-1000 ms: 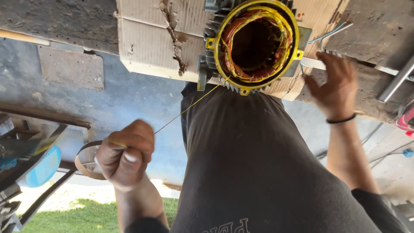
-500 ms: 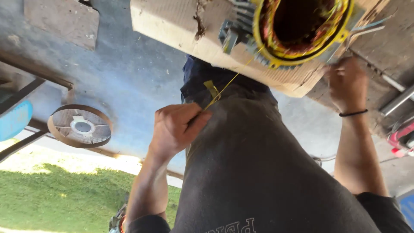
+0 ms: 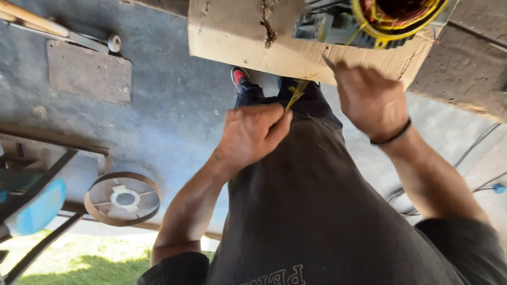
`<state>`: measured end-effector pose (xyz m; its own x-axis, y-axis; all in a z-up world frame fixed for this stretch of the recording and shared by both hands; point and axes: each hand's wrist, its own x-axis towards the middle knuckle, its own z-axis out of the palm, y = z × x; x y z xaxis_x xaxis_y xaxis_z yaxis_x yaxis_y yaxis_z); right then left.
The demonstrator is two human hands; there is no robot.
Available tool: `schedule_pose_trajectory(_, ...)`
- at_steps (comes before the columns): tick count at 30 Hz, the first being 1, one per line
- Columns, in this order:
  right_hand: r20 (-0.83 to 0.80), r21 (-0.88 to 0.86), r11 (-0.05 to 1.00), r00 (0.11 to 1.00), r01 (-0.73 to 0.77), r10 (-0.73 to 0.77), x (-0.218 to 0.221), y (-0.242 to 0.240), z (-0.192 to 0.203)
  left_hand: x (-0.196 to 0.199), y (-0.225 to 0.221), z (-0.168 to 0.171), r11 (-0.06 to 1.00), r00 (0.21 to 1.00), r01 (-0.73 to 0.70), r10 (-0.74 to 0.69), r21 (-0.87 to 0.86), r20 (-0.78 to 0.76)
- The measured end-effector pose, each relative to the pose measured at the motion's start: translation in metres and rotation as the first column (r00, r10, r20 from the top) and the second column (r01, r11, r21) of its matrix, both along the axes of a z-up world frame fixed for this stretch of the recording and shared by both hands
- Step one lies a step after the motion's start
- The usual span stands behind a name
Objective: Stripping copper windings from an electric motor stator using a knife and manual pulling
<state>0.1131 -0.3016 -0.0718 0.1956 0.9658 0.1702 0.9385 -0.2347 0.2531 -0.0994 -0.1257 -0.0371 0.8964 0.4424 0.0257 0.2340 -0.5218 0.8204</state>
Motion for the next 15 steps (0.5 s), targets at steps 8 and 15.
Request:
schedule_pose_trajectory(8,-0.445,-0.613,0.627,0.445,0.481,-0.777,-0.019,-0.158,-0.060,-0.109,0.060,-0.053,0.993,0.869,-0.101,0.060,-0.057,-0.492)
schedule_pose_trajectory(15,-0.376,-0.769,0.486,0.320,0.416,-0.869,-0.015,-0.137,-0.054,-0.045,0.099,-0.063,0.992,0.963,-0.076,0.098,0.096,-0.249)
